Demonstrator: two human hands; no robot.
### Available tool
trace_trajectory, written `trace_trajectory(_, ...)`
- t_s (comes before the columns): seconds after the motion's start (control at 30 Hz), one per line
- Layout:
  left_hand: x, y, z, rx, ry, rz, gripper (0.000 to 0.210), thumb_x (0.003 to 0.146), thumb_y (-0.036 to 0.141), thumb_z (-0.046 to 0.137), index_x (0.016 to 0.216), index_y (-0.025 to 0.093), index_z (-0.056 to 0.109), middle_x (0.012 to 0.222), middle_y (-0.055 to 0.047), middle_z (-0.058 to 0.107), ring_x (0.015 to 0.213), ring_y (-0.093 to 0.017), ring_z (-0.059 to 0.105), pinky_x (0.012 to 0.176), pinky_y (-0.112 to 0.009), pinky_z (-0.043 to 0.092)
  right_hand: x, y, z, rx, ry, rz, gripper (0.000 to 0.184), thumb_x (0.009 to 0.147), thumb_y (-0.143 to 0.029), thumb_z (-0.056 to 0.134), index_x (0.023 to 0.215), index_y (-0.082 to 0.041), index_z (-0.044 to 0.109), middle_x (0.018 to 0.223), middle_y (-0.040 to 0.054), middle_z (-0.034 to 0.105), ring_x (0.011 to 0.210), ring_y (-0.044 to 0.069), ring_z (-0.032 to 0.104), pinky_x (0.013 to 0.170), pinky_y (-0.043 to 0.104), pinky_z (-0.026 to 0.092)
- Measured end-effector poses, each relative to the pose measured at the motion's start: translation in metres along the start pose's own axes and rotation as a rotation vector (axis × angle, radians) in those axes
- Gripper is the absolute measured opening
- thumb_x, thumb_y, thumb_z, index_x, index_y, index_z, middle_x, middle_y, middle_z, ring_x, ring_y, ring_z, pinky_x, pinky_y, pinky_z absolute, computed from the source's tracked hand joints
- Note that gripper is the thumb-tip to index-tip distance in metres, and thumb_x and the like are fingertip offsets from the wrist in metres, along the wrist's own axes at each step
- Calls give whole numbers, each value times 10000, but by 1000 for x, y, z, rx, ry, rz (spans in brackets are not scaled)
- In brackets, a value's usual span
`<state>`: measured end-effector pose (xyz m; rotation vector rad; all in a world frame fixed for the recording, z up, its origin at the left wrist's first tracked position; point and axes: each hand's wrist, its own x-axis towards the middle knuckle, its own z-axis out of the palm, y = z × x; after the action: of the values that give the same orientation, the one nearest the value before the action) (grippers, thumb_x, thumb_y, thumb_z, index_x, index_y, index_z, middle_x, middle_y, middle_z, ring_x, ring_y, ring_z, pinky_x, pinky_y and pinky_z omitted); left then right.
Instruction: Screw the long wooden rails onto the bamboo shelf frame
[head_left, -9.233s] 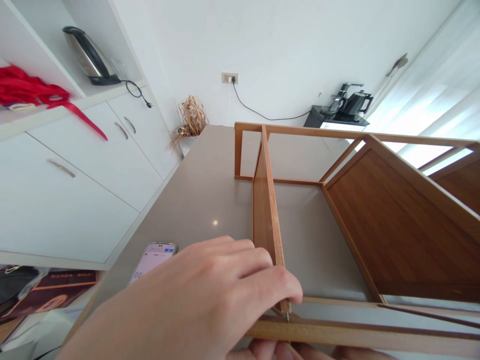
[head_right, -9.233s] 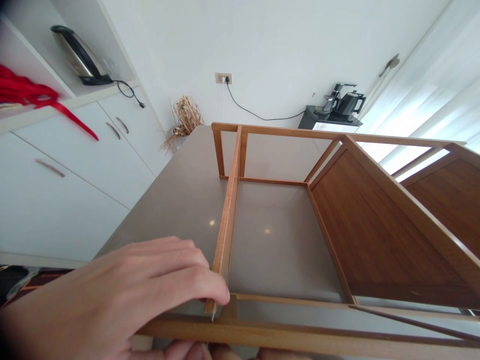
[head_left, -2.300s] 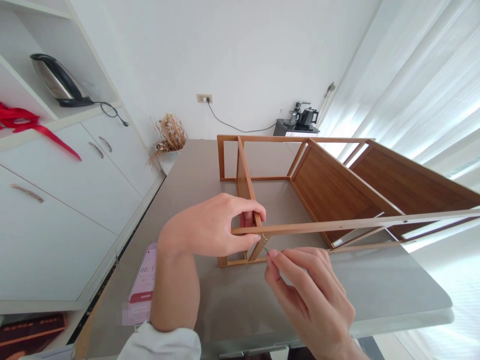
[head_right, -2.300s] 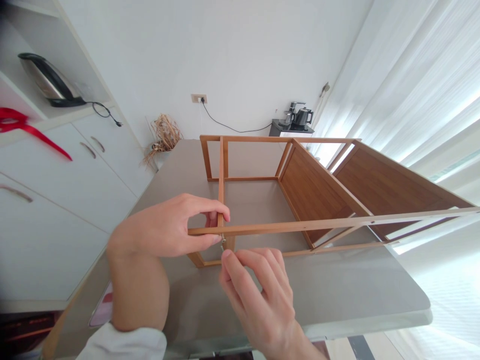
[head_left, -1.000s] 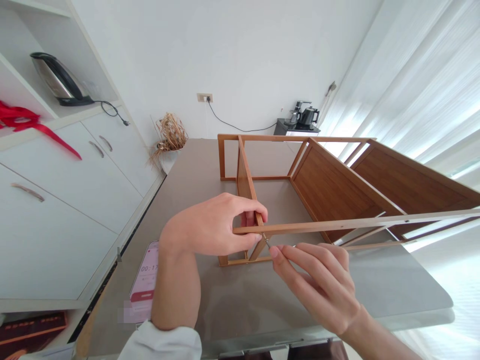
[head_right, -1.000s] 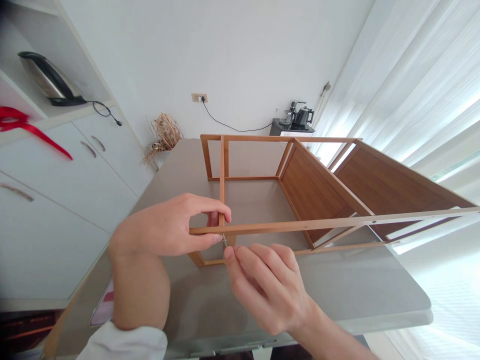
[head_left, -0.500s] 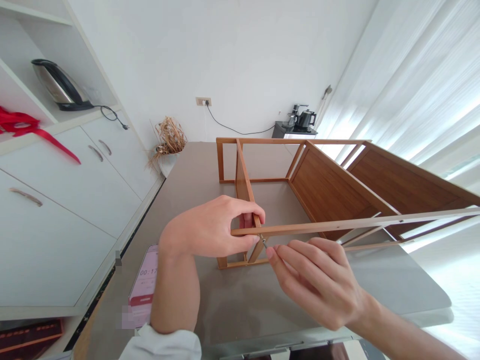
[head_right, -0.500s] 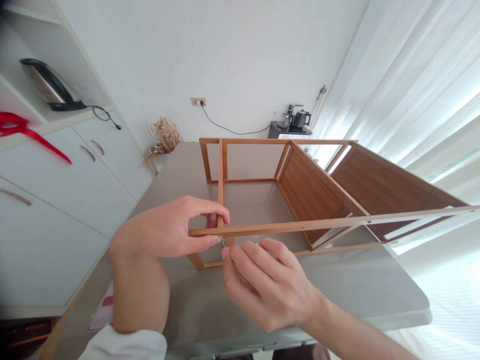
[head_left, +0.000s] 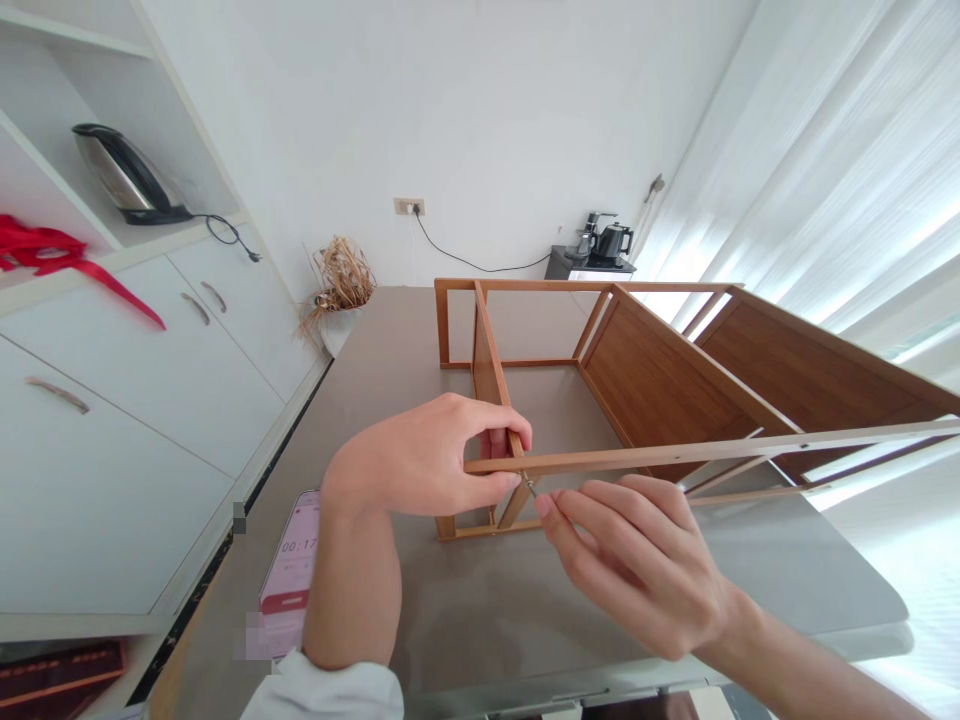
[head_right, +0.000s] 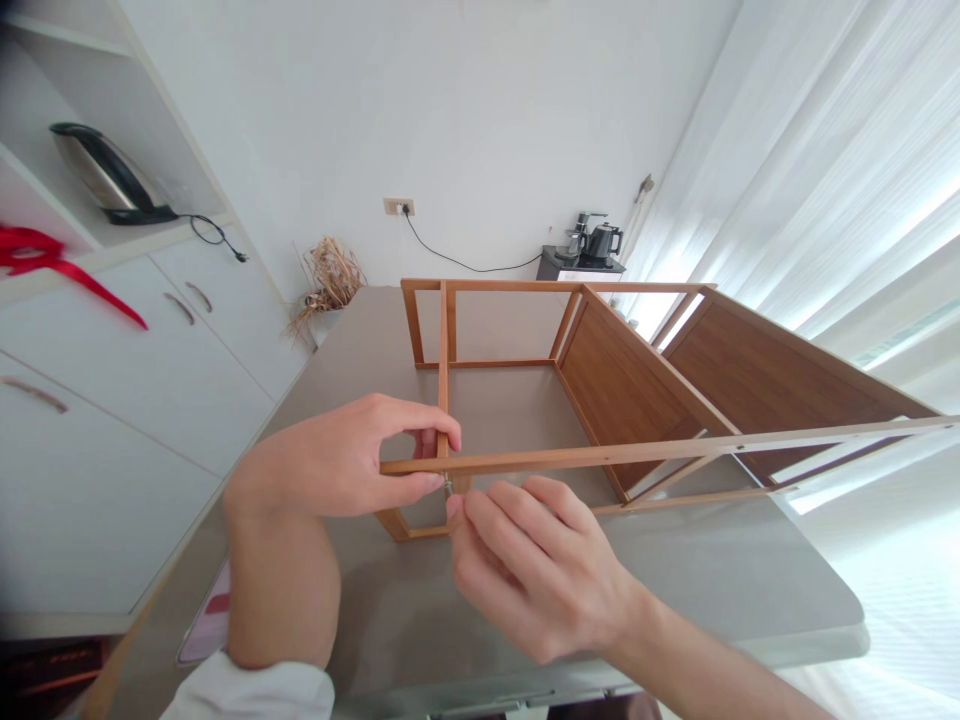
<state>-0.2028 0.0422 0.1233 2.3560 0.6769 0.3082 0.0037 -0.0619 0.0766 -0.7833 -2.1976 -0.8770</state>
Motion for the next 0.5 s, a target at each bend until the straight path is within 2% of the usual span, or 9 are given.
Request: trace_trajectory(0.5,0,0,0,-10,4,-5,242,795,281,606,1024,217,652,893,-6,677,805,-157,607,689,-239,458,7,-2,-7,27,-96,-16,102,886,-95,632,860,-174,692,816,43,698,793,166,642,695,318,466)
